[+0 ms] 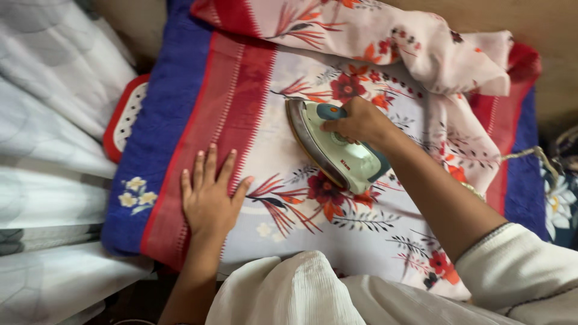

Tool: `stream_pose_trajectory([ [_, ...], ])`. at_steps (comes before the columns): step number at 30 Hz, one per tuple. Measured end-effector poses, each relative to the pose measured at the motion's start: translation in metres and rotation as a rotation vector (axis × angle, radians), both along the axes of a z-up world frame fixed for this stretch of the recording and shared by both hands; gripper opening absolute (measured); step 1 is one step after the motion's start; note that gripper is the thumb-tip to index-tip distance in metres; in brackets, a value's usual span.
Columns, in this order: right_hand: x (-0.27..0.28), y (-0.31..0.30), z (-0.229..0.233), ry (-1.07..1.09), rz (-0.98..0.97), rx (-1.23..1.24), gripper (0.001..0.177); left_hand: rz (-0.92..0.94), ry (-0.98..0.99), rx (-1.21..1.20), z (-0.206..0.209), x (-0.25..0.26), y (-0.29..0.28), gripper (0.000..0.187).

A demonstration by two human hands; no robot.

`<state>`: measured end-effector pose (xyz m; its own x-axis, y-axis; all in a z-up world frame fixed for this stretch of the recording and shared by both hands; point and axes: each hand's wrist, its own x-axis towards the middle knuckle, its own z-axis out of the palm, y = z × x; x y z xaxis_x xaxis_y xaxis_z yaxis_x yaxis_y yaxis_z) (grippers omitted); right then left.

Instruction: The person irons a floral-patterned cloth laid out on a blue mat. They use a handheld iron to smooth the fabric, periodically lifting and repositioning sections to ensure even coverage.

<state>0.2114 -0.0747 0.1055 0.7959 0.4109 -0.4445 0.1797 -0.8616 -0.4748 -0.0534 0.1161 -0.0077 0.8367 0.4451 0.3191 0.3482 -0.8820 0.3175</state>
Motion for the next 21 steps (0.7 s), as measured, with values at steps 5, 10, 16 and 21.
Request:
stream_pose_trajectory([
  [5, -0.004, 0.071, -0.003, -0.035, 0.142, -0.001, 0.036, -0.006, -0.030, -0.006, 0.005, 0.000, 0.002, 0.065],
  [10, 0.003, 0.133, -0.008, -0.233, 0.313, -0.108, 0.048, 0.060, -0.026, 0.009, 0.008, -0.008, 0.013, 0.060],
  [16, 0.027, 0.186, -0.006, -0.178, 0.200, -0.037, 0.044, 0.140, 0.001, -0.049, 0.017, -0.019, 0.042, 0.053],
  [21, 0.020, 0.188, -0.002, -0.066, 0.313, -0.071, 0.041, 0.243, 0.037, -0.381, 0.016, -0.011, 0.061, 0.052],
])
